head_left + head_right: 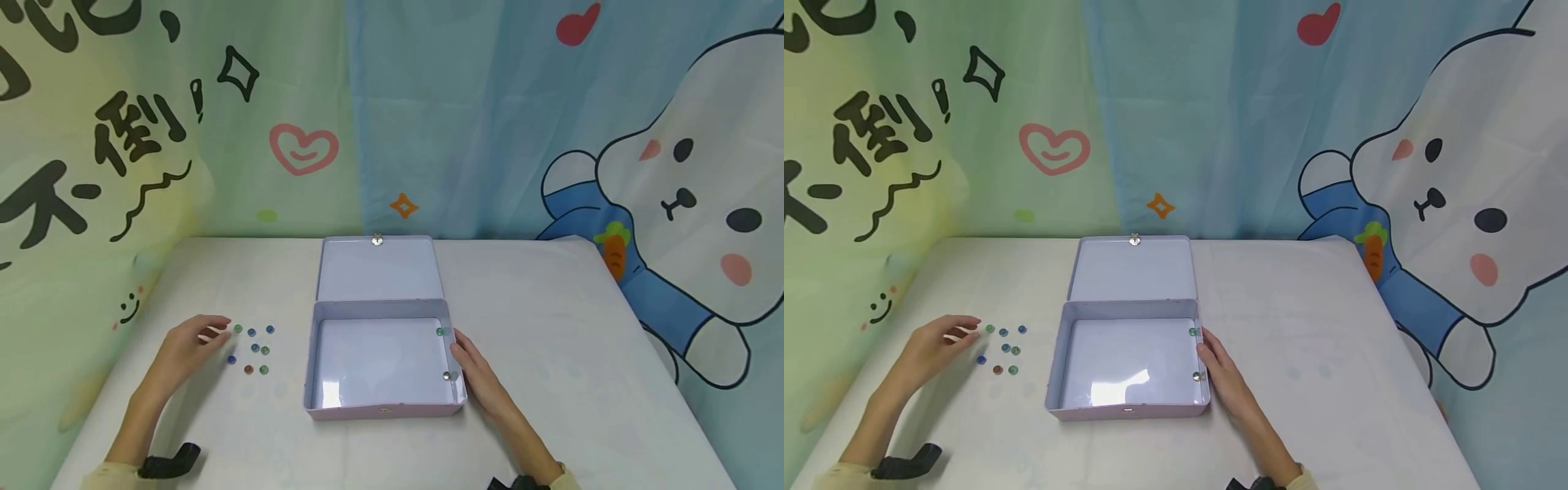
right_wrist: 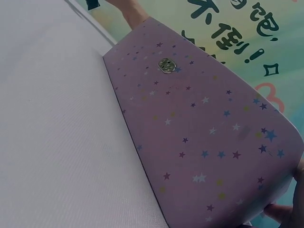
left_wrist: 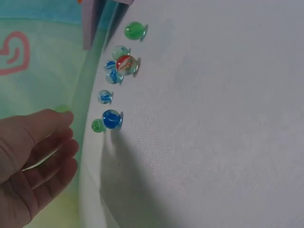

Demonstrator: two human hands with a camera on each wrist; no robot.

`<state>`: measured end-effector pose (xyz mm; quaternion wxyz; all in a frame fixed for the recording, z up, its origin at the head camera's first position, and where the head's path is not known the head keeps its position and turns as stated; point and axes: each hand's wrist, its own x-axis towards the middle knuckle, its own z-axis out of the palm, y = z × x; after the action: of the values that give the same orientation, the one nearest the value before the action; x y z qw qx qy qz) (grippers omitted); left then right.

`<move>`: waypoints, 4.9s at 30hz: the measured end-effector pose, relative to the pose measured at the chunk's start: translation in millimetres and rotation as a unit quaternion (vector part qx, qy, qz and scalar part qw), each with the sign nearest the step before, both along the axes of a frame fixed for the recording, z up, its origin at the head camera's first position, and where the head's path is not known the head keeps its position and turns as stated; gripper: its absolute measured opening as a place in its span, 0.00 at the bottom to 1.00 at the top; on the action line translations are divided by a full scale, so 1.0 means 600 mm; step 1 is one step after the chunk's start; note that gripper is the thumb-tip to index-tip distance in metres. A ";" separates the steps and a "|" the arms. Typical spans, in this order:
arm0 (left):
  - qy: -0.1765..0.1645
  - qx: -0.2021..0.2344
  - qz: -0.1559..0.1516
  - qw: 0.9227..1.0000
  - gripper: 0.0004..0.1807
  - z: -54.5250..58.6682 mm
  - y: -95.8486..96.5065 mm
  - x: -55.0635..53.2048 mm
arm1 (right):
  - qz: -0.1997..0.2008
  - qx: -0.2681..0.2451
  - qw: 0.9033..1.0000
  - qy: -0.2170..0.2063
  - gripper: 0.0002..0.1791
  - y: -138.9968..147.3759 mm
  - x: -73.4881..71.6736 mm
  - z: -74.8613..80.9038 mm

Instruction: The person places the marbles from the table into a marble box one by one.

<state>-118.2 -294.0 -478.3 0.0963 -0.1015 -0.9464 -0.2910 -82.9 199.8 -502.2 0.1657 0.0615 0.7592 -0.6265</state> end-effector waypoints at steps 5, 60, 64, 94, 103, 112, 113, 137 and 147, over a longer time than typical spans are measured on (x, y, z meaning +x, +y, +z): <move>-0.021 -0.010 -0.028 0.999 0.16 -0.008 -0.003 -0.013 | 0.000 -0.002 1.000 0.004 0.35 0.001 0.000 0.000; -0.077 -0.054 -0.008 0.996 0.12 -0.028 -0.001 -0.044 | 0.001 -0.026 1.000 0.016 0.35 0.001 0.005 0.003; -0.081 -0.062 -0.008 0.995 0.12 -0.029 0.001 -0.044 | 0.001 -0.025 1.000 0.016 0.35 0.001 0.006 0.003; 0.064 0.048 -0.187 0.979 0.12 0.137 0.166 -0.101 | 0.000 -0.017 1.000 0.006 0.34 -0.003 0.003 0.001; 0.021 0.057 -0.304 0.951 0.10 0.195 0.301 -0.142 | -0.001 -0.017 1.000 0.005 0.35 0.000 0.003 0.000; -0.054 -0.039 -0.392 0.918 0.10 0.164 0.420 -0.140 | 0.001 -0.017 1.000 0.006 0.34 -0.001 0.004 0.000; -0.065 -0.057 -0.403 0.911 0.09 0.155 0.432 -0.138 | 0.000 -0.020 1.000 0.004 0.34 -0.001 0.004 0.000; -0.176 -0.161 -0.437 0.867 0.08 0.016 0.526 -0.111 | 0.006 -0.034 0.999 0.007 0.34 0.001 0.005 -0.004; -0.178 -0.167 -0.429 0.869 0.08 0.013 0.527 -0.117 | 0.005 -0.040 0.999 0.003 0.34 -0.002 0.002 0.000</move>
<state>-188.1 22.1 -470.5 -0.2269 -0.4588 -0.8450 -0.1545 -81.8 198.3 -502.4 0.1683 0.0492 0.7345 -0.6556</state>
